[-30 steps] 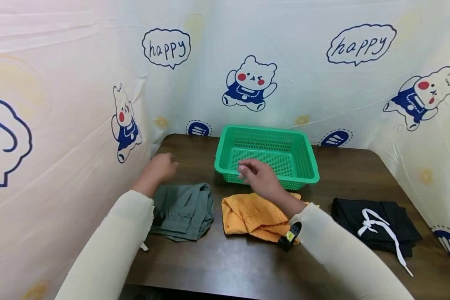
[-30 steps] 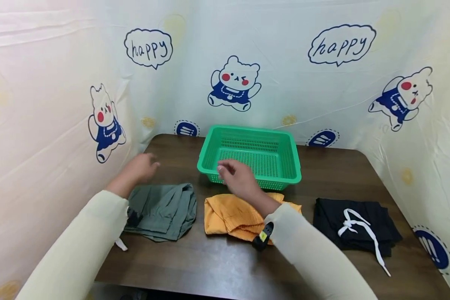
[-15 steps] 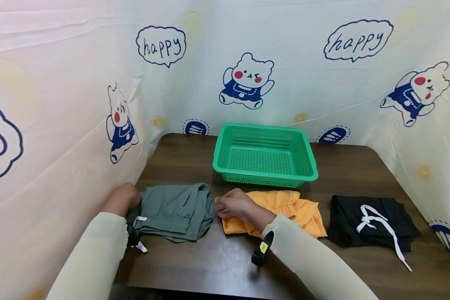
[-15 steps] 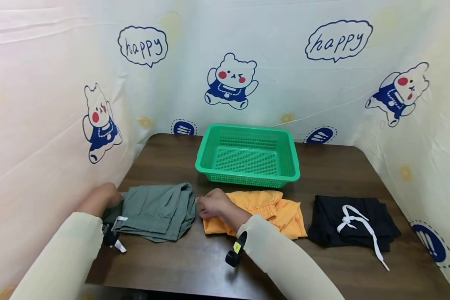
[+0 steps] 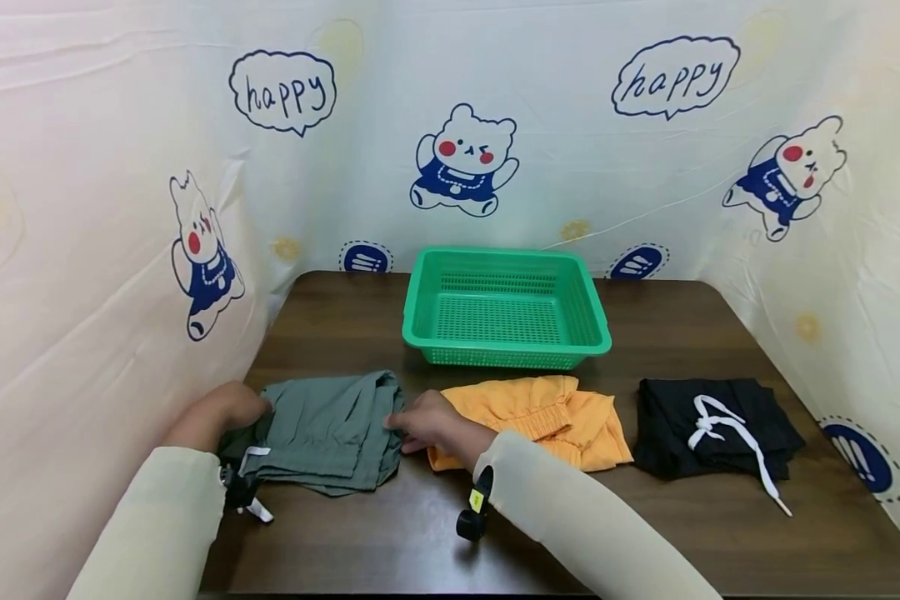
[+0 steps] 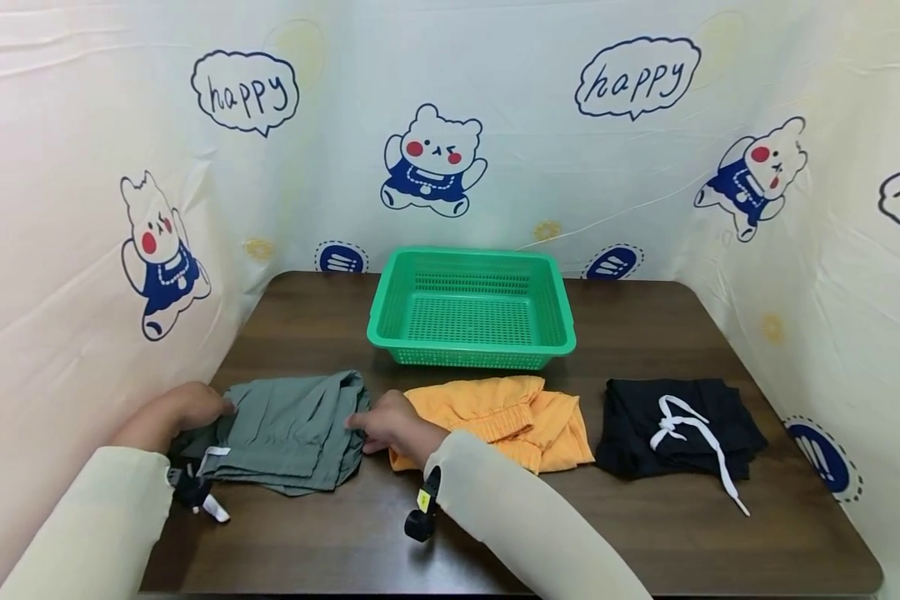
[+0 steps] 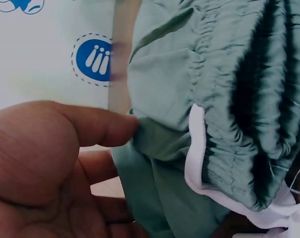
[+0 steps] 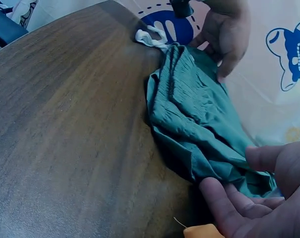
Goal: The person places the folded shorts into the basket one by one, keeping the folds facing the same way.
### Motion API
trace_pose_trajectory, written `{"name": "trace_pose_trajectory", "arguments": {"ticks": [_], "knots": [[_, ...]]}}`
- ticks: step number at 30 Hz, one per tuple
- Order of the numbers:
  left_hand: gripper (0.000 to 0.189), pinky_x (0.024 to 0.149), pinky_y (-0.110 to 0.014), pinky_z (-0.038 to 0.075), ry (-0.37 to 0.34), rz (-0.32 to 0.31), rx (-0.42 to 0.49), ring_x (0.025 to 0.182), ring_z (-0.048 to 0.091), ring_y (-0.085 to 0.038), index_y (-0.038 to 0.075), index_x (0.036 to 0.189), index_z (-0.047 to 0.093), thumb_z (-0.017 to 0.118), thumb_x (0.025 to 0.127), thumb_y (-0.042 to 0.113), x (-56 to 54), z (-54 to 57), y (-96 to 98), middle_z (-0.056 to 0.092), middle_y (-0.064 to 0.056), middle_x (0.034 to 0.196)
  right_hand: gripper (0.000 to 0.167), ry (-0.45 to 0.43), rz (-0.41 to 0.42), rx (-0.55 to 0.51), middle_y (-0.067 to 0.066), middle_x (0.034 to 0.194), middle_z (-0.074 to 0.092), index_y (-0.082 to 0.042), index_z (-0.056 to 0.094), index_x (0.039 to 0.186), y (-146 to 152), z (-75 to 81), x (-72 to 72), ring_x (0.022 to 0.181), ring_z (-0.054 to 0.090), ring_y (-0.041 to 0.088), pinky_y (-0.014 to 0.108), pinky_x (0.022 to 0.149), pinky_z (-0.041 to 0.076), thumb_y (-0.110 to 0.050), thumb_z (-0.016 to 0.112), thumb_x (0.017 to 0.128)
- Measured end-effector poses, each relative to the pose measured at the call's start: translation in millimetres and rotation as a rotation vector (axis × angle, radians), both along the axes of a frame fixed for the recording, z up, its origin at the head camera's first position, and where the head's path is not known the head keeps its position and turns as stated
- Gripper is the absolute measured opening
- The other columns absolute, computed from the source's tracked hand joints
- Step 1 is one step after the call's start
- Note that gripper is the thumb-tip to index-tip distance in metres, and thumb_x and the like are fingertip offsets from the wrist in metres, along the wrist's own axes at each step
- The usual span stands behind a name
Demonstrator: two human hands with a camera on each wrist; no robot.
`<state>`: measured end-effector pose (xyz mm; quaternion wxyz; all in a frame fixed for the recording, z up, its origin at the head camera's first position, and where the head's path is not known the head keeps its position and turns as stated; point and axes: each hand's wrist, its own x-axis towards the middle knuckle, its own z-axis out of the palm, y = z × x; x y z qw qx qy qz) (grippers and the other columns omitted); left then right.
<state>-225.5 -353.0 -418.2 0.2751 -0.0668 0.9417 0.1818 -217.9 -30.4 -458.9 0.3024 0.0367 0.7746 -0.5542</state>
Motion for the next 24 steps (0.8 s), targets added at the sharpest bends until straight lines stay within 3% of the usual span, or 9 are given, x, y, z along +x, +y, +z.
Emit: {"name": "trace_pose_trajectory", "arguments": {"ticks": [3, 6, 8, 11, 13, 16, 18, 20, 24], "knots": [[0.024, 0.071, -0.042, 0.051, 0.022, -0.015, 0.046, 0.077, 0.056, -0.03, -0.001, 0.078, 0.066, 0.061, 0.094, 0.016, 2.1, -0.9, -1.3, 0.06, -0.019, 0.081, 0.021, 0.039, 0.016, 0.021, 0.009, 0.094, 0.063, 0.0, 0.07, 0.098, -1, -2.5, 2.8, 0.075, 0.069, 0.021, 0.035, 0.07, 0.062, -0.016, 0.082, 0.09], [0.037, 0.053, -0.028, 0.037, 0.06, -0.001, 0.104, 0.055, 0.042, -0.016, 0.016, 0.058, 0.047, 0.069, 0.088, 0.011, 5.8, -3.5, -0.9, 0.039, 0.002, 0.059, 0.016, 0.09, 0.013, 0.044, 0.005, 0.093, 0.064, -0.004, 0.072, 0.091, -2, -3.0, 6.0, 0.075, 0.068, 0.02, 0.035, 0.068, 0.061, -0.014, 0.084, 0.087], [0.042, 0.048, -0.024, 0.032, 0.078, 0.011, 0.145, 0.049, 0.035, -0.011, 0.019, 0.055, 0.044, 0.07, 0.087, 0.009, 7.4, -5.0, 0.1, 0.034, 0.006, 0.054, 0.015, 0.117, 0.004, 0.065, 0.003, 0.091, 0.064, -0.006, 0.072, 0.088, -2, -3.1, 6.8, 0.073, 0.068, 0.02, 0.034, 0.066, 0.061, -0.013, 0.085, 0.085], [0.042, 0.048, -0.024, 0.032, 0.102, 0.01, 0.148, 0.049, 0.036, -0.012, 0.017, 0.056, 0.045, 0.071, 0.087, 0.006, 8.7, -5.0, 2.3, 0.034, 0.005, 0.053, 0.011, 0.15, -0.022, 0.067, 0.002, 0.089, 0.065, -0.007, 0.074, 0.087, -3, -5.0, 7.1, 0.068, 0.067, 0.019, 0.032, 0.061, 0.06, -0.008, 0.085, 0.085], [0.033, 0.05, -0.027, 0.036, 0.111, 0.017, 0.138, 0.055, 0.042, -0.016, 0.012, 0.06, 0.054, 0.072, 0.087, 0.007, 8.5, -2.6, 2.7, 0.041, 0.002, 0.059, 0.008, 0.164, -0.045, 0.05, 0.001, 0.088, 0.066, -0.007, 0.076, 0.089, -3, -6.0, 6.7, 0.066, 0.068, 0.018, 0.031, 0.059, 0.06, -0.005, 0.083, 0.086], [0.013, 0.061, -0.037, 0.047, 0.139, 0.028, 0.126, 0.074, 0.054, -0.029, -0.002, 0.082, 0.069, 0.074, 0.087, 0.009, 7.6, 6.4, 2.8, 0.058, -0.013, 0.079, 0.01, 0.193, -0.071, 0.003, 0.002, 0.092, 0.069, -0.005, 0.078, 0.098, -1, -3.8, 5.0, 0.065, 0.07, 0.018, 0.031, 0.059, 0.06, -0.004, 0.08, 0.088], [0.026, 0.072, -0.045, 0.051, 0.161, 0.028, 0.116, 0.091, 0.055, -0.038, -0.008, 0.104, 0.071, 0.075, 0.087, 0.011, 7.3, 16.5, 2.8, 0.063, -0.025, 0.101, 0.015, 0.22, -0.075, -0.024, 0.003, 0.094, 0.071, -0.004, 0.079, 0.105, 1, 1.8, 2.9, 0.066, 0.071, 0.02, 0.032, 0.061, 0.061, -0.005, 0.078, 0.09], [0.038, 0.077, -0.049, 0.05, 0.189, 0.025, 0.12, 0.099, 0.054, -0.043, -0.012, 0.115, 0.068, 0.075, 0.088, 0.013, 7.8, 28.3, 3.5, 0.062, -0.032, 0.115, 0.019, 0.253, -0.066, -0.039, 0.004, 0.097, 0.073, -0.003, 0.078, 0.11, 5, 10.4, 0.3, 0.068, 0.073, 0.021, 0.033, 0.064, 0.061, -0.007, 0.077, 0.092], [0.026, 0.067, -0.043, 0.046, 0.24, 0.023, 0.138, 0.089, 0.052, -0.038, -0.008, 0.103, 0.071, 0.074, 0.091, 0.015, 9.9, 53.8, 7.8, 0.059, -0.024, 0.093, 0.023, 0.308, -0.03, -0.031, 0.003, 0.1, 0.075, -0.005, 0.078, 0.116, 15, 36.5, -6.5, 0.073, 0.074, 0.023, 0.034, 0.068, 0.062, -0.012, 0.077, 0.094]]}}
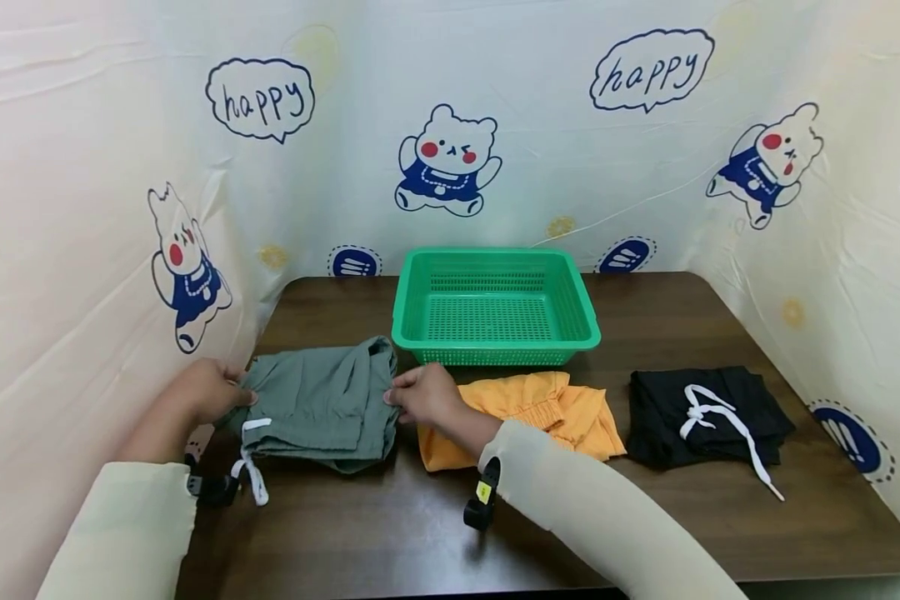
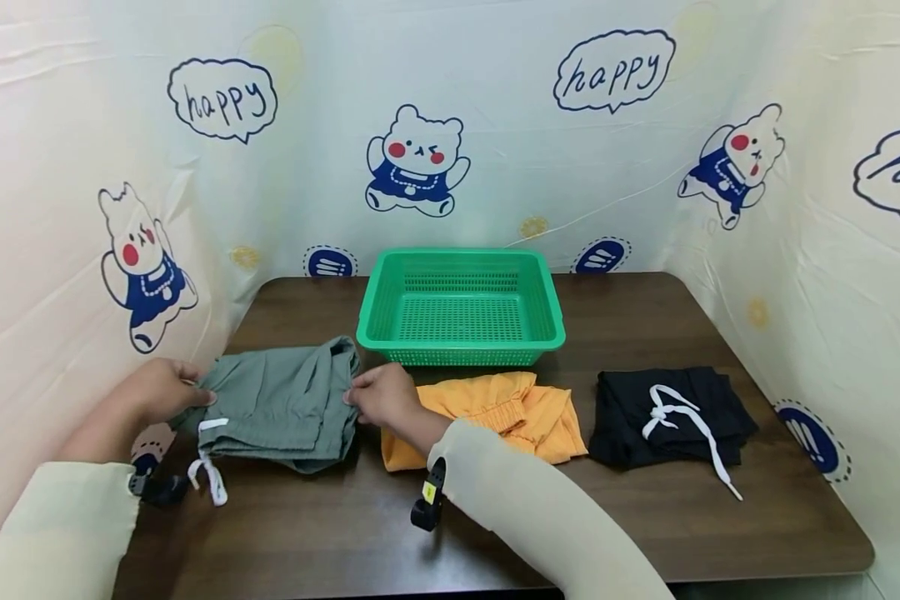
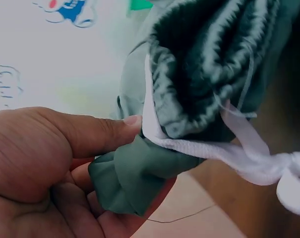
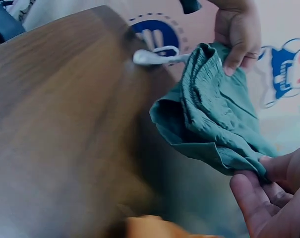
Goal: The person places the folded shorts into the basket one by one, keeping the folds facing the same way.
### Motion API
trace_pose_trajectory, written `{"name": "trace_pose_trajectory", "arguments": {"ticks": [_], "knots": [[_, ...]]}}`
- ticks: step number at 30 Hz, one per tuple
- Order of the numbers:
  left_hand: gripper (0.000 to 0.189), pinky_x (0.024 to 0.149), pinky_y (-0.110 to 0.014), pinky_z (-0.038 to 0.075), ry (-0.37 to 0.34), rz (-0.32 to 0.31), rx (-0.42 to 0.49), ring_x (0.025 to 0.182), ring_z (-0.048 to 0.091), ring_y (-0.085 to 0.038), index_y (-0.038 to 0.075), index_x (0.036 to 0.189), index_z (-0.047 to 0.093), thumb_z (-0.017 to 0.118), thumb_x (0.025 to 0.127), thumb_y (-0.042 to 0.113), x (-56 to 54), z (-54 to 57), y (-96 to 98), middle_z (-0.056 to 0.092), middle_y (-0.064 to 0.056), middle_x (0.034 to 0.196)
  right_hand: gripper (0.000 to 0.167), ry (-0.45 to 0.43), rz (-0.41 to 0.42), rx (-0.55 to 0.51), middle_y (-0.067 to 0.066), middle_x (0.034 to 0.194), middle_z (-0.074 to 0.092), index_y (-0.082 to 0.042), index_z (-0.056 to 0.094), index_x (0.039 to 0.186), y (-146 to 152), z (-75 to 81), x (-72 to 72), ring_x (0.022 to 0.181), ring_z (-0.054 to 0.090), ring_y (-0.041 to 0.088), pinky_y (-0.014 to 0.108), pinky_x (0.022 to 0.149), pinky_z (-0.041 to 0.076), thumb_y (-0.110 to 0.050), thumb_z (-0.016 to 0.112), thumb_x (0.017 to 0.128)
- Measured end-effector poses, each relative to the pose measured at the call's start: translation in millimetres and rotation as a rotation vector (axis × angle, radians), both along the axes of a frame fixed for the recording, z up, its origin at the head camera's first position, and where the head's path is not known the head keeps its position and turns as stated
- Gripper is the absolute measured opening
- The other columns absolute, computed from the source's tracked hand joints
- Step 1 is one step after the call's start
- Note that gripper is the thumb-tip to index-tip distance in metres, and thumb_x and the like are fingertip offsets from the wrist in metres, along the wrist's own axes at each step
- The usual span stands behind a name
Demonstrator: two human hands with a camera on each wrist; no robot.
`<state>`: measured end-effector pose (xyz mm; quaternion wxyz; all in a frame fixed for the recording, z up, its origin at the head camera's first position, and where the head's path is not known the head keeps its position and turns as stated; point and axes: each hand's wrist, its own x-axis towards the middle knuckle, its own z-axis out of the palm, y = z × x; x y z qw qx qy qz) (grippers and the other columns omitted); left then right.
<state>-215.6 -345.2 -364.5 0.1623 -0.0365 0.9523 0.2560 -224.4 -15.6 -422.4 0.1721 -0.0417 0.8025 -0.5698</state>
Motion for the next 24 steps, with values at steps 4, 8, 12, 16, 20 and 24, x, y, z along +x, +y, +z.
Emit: {"name": "trace_pose_trajectory", "arguments": {"ticks": [4, 8, 12, 16, 20, 24], "knots": [[0.021, 0.063, -0.038, 0.043, 0.043, 0.0, 0.022, 0.085, 0.05, -0.034, -0.004, 0.099, 0.073, 0.073, 0.093, 0.017, -3.6, 22.9, 8.2, 0.052, -0.013, 0.082, 0.026, 0.017, 0.031, -0.018, 0.004, 0.105, 0.075, -0.006, 0.076, 0.12, 14, 32.5, -11.4, 0.077, 0.074, 0.023, 0.034, 0.069, 0.061, -0.015, 0.076, 0.095], [0.025, 0.063, -0.036, 0.043, 0.087, -0.025, 0.037, 0.085, 0.05, -0.033, -0.004, 0.105, 0.071, 0.073, 0.094, 0.018, -14.6, 39.3, 24.3, 0.053, -0.012, 0.084, 0.027, 0.05, 0.037, -0.057, 0.006, 0.107, 0.074, -0.003, 0.074, 0.121, 36, 58.5, -27.6, 0.082, 0.074, 0.022, 0.035, 0.072, 0.062, -0.013, 0.074, 0.097], [0.03, 0.068, -0.038, 0.044, 0.115, -0.037, 0.05, 0.09, 0.049, -0.035, -0.006, 0.11, 0.068, 0.072, 0.095, 0.019, -28.4, 51.1, 50.3, 0.056, -0.019, 0.096, 0.025, 0.09, 0.013, -0.062, 0.008, 0.108, 0.074, -0.002, 0.074, 0.12, 64, 75.1, -44.0, 0.088, 0.073, 0.023, 0.038, 0.077, 0.061, -0.012, 0.073, 0.097], [0.04, 0.076, -0.042, 0.047, 0.126, -0.033, 0.039, 0.098, 0.051, -0.037, -0.007, 0.124, 0.064, 0.071, 0.096, 0.022, -47.1, 58.4, 81.1, 0.059, -0.024, 0.118, 0.025, 0.101, -0.071, -0.041, 0.008, 0.11, 0.073, -0.003, 0.074, 0.12, 91, 86.7, -58.7, 0.089, 0.072, 0.025, 0.041, 0.082, 0.06, -0.013, 0.072, 0.097], [0.026, 0.068, -0.037, 0.044, 0.183, -0.027, 0.05, 0.08, 0.051, -0.028, -0.005, 0.102, 0.066, 0.073, 0.095, 0.019, -68.4, 59.3, 112.3, 0.06, -0.014, 0.092, 0.025, 0.12, -0.161, 0.008, 0.009, 0.115, 0.072, -0.004, 0.074, 0.122, 116, 93.1, -72.9, 0.089, 0.072, 0.025, 0.042, 0.085, 0.059, -0.013, 0.071, 0.098], [0.041, 0.056, -0.032, 0.032, 0.256, -0.063, 0.037, 0.059, 0.034, -0.018, 0.009, 0.066, 0.044, 0.073, 0.094, 0.017, -86.6, 56.0, 142.6, 0.031, 0.002, 0.063, 0.028, 0.129, -0.208, 0.037, 0.012, 0.122, 0.07, -0.004, 0.072, 0.126, 141, 94.2, -85.4, 0.094, 0.071, 0.027, 0.045, 0.089, 0.058, -0.012, 0.068, 0.1]]}}
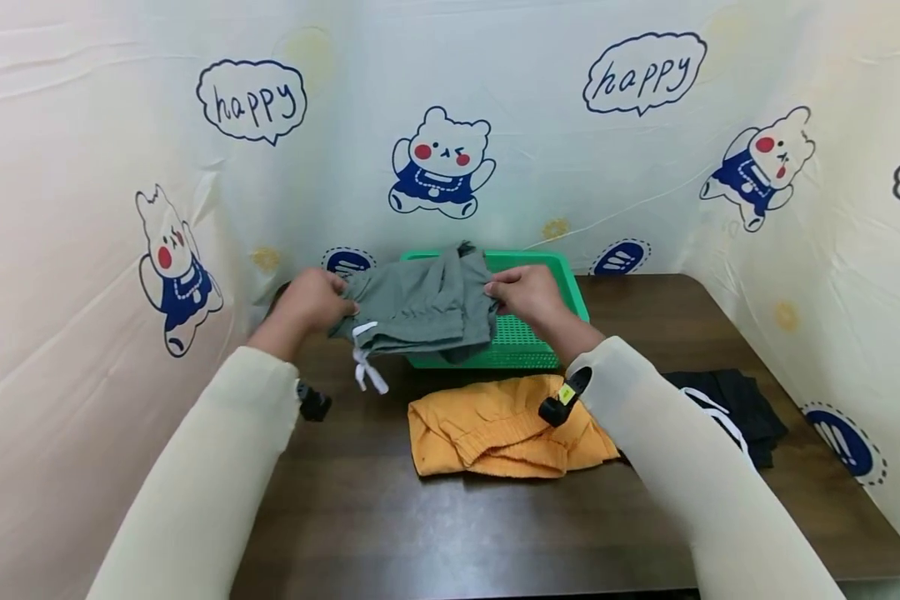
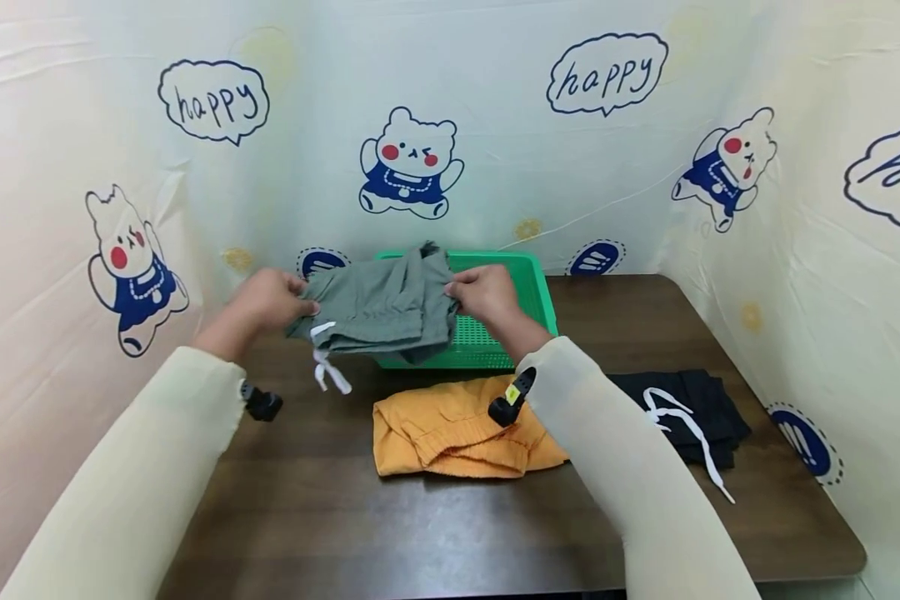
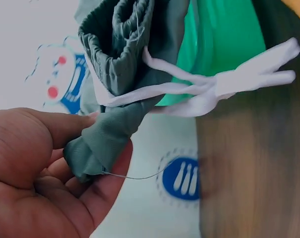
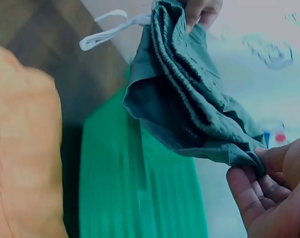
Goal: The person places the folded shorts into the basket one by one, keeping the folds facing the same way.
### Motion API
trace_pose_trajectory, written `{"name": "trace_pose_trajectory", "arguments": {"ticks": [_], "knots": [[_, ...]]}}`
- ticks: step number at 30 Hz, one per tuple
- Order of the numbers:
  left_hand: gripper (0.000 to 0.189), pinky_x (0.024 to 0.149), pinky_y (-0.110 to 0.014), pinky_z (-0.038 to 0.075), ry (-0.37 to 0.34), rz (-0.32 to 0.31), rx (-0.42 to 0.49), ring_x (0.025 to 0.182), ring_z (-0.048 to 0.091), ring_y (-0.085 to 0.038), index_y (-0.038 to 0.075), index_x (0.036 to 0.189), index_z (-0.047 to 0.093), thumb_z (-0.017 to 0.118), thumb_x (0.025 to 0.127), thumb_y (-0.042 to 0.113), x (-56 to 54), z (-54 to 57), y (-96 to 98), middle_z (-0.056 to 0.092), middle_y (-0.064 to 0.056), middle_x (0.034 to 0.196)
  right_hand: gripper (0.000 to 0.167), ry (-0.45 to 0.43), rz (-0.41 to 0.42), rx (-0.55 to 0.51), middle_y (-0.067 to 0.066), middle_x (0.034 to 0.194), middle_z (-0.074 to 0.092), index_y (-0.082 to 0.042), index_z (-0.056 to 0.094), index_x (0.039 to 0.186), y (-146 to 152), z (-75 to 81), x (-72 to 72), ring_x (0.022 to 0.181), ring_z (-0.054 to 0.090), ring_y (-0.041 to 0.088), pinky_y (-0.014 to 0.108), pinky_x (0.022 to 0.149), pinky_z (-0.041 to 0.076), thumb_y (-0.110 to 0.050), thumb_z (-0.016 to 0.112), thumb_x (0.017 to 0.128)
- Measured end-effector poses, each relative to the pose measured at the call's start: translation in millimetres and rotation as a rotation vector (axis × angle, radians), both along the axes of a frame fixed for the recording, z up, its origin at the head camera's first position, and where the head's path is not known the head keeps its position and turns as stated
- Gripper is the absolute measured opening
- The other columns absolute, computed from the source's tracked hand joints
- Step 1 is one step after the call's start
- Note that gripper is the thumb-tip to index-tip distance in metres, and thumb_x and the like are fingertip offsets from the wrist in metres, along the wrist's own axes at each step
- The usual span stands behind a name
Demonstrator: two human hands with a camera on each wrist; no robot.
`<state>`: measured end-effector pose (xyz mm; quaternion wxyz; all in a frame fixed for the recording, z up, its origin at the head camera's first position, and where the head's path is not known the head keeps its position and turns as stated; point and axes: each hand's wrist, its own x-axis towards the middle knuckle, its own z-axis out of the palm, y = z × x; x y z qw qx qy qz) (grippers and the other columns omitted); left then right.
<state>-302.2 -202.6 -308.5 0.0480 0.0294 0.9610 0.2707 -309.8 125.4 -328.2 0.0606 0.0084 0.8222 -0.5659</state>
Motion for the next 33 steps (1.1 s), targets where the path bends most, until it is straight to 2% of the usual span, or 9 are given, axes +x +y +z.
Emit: {"name": "trace_pose_trajectory", "arguments": {"ticks": [2, 6, 9, 10, 12, 17, 22, 28, 33], "knots": [[0.05, 0.054, -0.032, 0.028, 0.019, -0.008, 0.0, 0.056, 0.027, -0.016, 0.014, 0.063, 0.035, 0.073, 0.095, 0.016, -8.8, -3.5, 15.5, 0.022, 0.004, 0.061, 0.029, -0.005, -0.024, 0.005, 0.013, 0.125, 0.068, -0.004, 0.071, 0.128, 13, -2.1, -5.8, 0.098, 0.07, 0.029, 0.045, 0.09, 0.057, -0.012, 0.067, 0.101], [0.047, 0.057, -0.032, 0.028, 0.042, 0.009, 0.024, 0.062, 0.027, -0.019, 0.012, 0.066, 0.034, 0.071, 0.095, 0.014, -21.0, -13.6, 45.9, 0.022, 0.001, 0.066, 0.029, -0.007, -0.088, 0.037, 0.012, 0.131, 0.065, -0.004, 0.07, 0.13, 37, -10.5, -14.7, 0.105, 0.067, 0.029, 0.043, 0.091, 0.057, -0.013, 0.065, 0.102], [0.02, 0.067, -0.036, 0.044, 0.074, 0.04, 0.074, 0.074, 0.045, -0.022, 0.003, 0.08, 0.061, 0.071, 0.095, 0.012, -26.2, -24.9, 67.8, 0.053, -0.007, 0.077, 0.028, 0.01, -0.161, 0.042, 0.012, 0.134, 0.063, -0.004, 0.071, 0.128, 53, -19.6, -19.4, 0.109, 0.066, 0.03, 0.043, 0.092, 0.057, -0.012, 0.066, 0.102], [0.012, 0.074, -0.038, 0.05, 0.084, 0.047, 0.094, 0.082, 0.052, -0.024, 0.001, 0.092, 0.068, 0.07, 0.096, 0.012, -27.6, -29.1, 74.5, 0.063, -0.011, 0.089, 0.028, 0.018, -0.184, 0.04, 0.013, 0.135, 0.062, -0.004, 0.071, 0.128, 57, -22.6, -20.4, 0.111, 0.065, 0.03, 0.044, 0.093, 0.056, -0.012, 0.066, 0.102], [0.016, 0.085, -0.043, 0.053, 0.127, 0.061, 0.127, 0.097, 0.058, -0.026, 0.002, 0.109, 0.073, 0.07, 0.096, 0.011, -29.6, -38.1, 86.7, 0.069, -0.013, 0.113, 0.028, 0.035, -0.228, 0.05, 0.013, 0.136, 0.061, -0.004, 0.071, 0.127, 65, -28.9, -22.1, 0.111, 0.066, 0.031, 0.045, 0.094, 0.056, -0.012, 0.067, 0.101], [0.006, 0.081, -0.043, 0.053, 0.222, 0.062, 0.167, 0.093, 0.059, -0.024, 0.007, 0.098, 0.072, 0.068, 0.098, 0.011, -33.7, -59.8, 103.8, 0.069, -0.008, 0.101, 0.027, 0.058, -0.268, 0.136, 0.01, 0.136, 0.064, -0.007, 0.073, 0.125, 74, -41.5, -23.7, 0.111, 0.066, 0.028, 0.043, 0.09, 0.056, -0.017, 0.068, 0.101], [0.02, 0.091, -0.048, 0.055, 0.251, 0.043, 0.152, 0.106, 0.066, -0.029, 0.008, 0.116, 0.075, 0.068, 0.098, 0.011, -35.9, -76.4, 107.2, 0.073, -0.011, 0.118, 0.024, 0.076, -0.225, 0.294, 0.009, 0.125, 0.071, -0.009, 0.077, 0.12, 73, -52.9, -25.2, 0.109, 0.065, 0.026, 0.04, 0.081, 0.055, -0.021, 0.069, 0.1], [0.031, 0.098, -0.05, 0.052, 0.201, 0.013, 0.071, 0.118, 0.063, -0.033, 0.007, 0.132, 0.069, 0.064, 0.102, 0.012, -39.6, -89.7, 113.2, 0.068, -0.013, 0.13, 0.025, 0.104, -0.108, 0.491, 0.009, 0.121, 0.073, -0.009, 0.076, 0.122, 68, -64.9, -25.1, 0.1, 0.069, 0.026, 0.033, 0.065, 0.051, -0.021, 0.067, 0.101], [0.03, 0.096, -0.049, 0.054, 0.176, -0.015, 0.019, 0.114, 0.065, -0.031, 0.009, 0.132, 0.069, 0.064, 0.102, 0.013, -43.4, -95.5, 120.9, 0.069, -0.012, 0.128, 0.026, 0.092, -0.058, 0.596, 0.006, 0.122, 0.073, -0.013, 0.075, 0.126, 66, -70.6, -26.5, 0.101, 0.068, 0.025, 0.031, 0.06, 0.046, -0.02, 0.064, 0.103]]}}
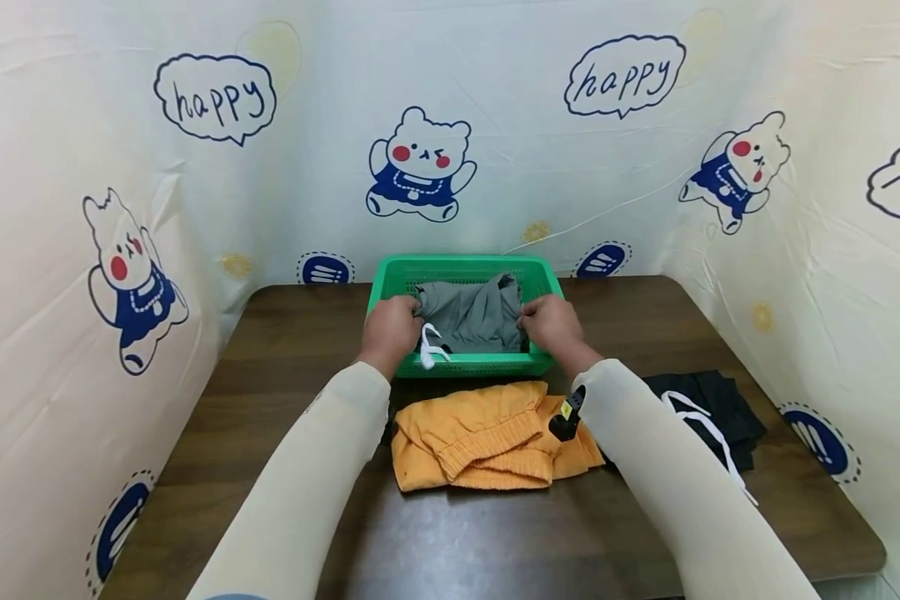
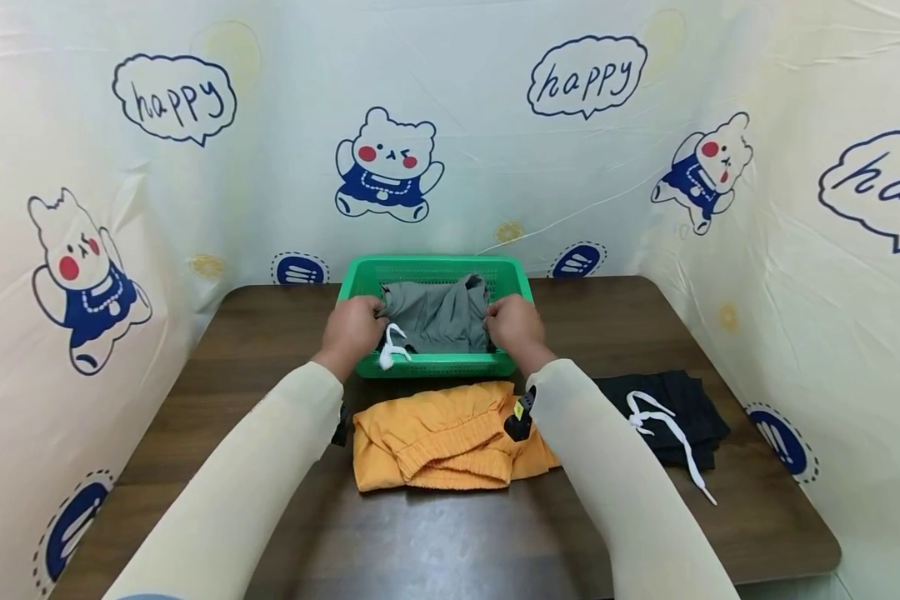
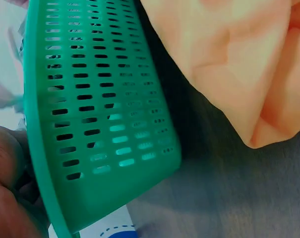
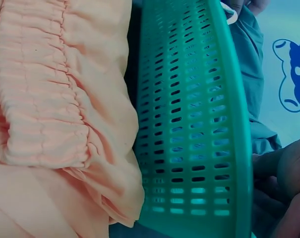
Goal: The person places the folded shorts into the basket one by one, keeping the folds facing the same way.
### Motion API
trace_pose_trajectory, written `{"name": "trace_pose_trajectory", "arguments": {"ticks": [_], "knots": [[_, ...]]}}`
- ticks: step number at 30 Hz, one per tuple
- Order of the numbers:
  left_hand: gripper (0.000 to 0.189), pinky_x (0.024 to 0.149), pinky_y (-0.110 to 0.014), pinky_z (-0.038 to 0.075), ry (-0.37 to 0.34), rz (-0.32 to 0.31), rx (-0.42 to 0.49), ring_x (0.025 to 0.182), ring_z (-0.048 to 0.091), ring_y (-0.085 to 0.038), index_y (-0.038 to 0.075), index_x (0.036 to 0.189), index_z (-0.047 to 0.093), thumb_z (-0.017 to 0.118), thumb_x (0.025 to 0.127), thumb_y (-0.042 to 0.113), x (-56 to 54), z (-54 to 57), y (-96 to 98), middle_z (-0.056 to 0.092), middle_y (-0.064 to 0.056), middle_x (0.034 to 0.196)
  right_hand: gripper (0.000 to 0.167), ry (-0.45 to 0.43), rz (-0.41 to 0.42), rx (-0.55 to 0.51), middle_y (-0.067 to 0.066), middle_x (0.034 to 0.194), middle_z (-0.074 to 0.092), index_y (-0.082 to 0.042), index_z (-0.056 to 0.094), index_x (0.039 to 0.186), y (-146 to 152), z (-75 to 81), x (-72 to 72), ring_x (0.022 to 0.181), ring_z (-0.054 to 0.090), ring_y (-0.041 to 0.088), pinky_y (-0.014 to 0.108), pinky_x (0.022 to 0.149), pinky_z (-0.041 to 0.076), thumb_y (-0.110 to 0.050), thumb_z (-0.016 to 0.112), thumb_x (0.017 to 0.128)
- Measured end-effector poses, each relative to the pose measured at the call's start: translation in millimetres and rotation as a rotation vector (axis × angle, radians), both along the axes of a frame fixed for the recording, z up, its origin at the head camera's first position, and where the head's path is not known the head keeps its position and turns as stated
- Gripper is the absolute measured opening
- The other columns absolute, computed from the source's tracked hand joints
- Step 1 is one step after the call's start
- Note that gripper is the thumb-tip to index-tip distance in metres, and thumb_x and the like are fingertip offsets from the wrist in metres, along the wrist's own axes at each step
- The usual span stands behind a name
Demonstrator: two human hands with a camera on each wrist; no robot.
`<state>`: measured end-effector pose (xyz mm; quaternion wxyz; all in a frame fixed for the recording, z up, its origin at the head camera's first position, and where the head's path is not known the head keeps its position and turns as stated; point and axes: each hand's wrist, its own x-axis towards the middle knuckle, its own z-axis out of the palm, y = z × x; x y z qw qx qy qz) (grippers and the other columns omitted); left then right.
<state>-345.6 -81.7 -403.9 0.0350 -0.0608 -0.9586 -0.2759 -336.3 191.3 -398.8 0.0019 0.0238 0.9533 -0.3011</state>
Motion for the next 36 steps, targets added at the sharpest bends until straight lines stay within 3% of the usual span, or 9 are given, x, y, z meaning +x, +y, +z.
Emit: {"name": "trace_pose_trajectory", "arguments": {"ticks": [8, 15, 21, 26, 30, 36], "knots": [[0.009, 0.068, -0.043, 0.055, -0.031, -0.008, -0.079, 0.079, 0.065, -0.025, 0.012, 0.099, 0.073, 0.065, 0.101, 0.014, -3.3, -10.9, -0.2, 0.07, -0.008, 0.091, 0.018, 0.006, 0.018, 0.06, 0.005, 0.127, 0.071, -0.017, 0.083, 0.106, -3, -10.3, -4.1, 0.101, 0.068, 0.025, 0.034, 0.063, 0.046, -0.022, 0.066, 0.102], [0.026, 0.056, -0.039, 0.048, -0.061, -0.011, -0.096, 0.067, 0.061, -0.024, 0.01, 0.078, 0.063, 0.059, 0.103, 0.014, -2.8, -9.8, -0.9, 0.059, -0.008, 0.071, 0.024, -0.016, 0.039, 0.09, 0.008, 0.136, 0.065, -0.016, 0.077, 0.123, -5, -14.2, -3.5, 0.106, 0.067, 0.028, 0.043, 0.082, 0.057, -0.019, 0.064, 0.103], [0.015, 0.059, -0.04, 0.052, -0.067, 0.002, -0.106, 0.071, 0.063, -0.024, 0.011, 0.093, 0.065, 0.059, 0.104, 0.019, -2.6, -8.1, -1.7, 0.061, -0.007, 0.078, 0.028, 0.008, 0.047, 0.089, 0.007, 0.134, 0.067, -0.013, 0.074, 0.128, -4, -17.2, -6.1, 0.1, 0.069, 0.025, 0.041, 0.08, 0.057, -0.018, 0.059, 0.105], [0.02, 0.069, -0.043, 0.054, -0.044, -0.008, -0.053, 0.081, 0.065, -0.027, 0.009, 0.114, 0.067, 0.052, 0.108, 0.02, 7.2, 2.9, 4.2, 0.068, -0.011, 0.096, 0.028, 0.03, 0.007, 0.04, 0.007, 0.129, 0.07, -0.012, 0.075, 0.126, -1, -14.7, -4.4, 0.094, 0.068, 0.024, 0.037, 0.068, 0.053, -0.021, 0.059, 0.105], [0.028, 0.069, -0.04, 0.054, 0.001, -0.054, 0.001, 0.08, 0.064, -0.023, 0.009, 0.128, 0.066, 0.05, 0.109, 0.022, 20.1, 13.6, 19.0, 0.07, -0.008, 0.104, 0.027, 0.056, -0.03, -0.039, 0.008, 0.123, 0.072, -0.012, 0.075, 0.125, 4, -9.1, 0.4, 0.088, 0.068, 0.024, 0.034, 0.061, 0.049, -0.022, 0.061, 0.104], [0.028, 0.065, -0.034, 0.05, 0.129, -0.178, 0.022, 0.067, 0.058, -0.013, 0.012, 0.127, 0.068, 0.049, 0.11, 0.025, 43.7, 22.4, 54.8, 0.069, -0.002, 0.094, 0.028, 0.079, -0.058, -0.189, 0.013, 0.117, 0.073, -0.008, 0.074, 0.125, 31, 5.4, 12.1, 0.097, 0.07, 0.028, 0.036, 0.067, 0.051, -0.024, 0.064, 0.104]]}}
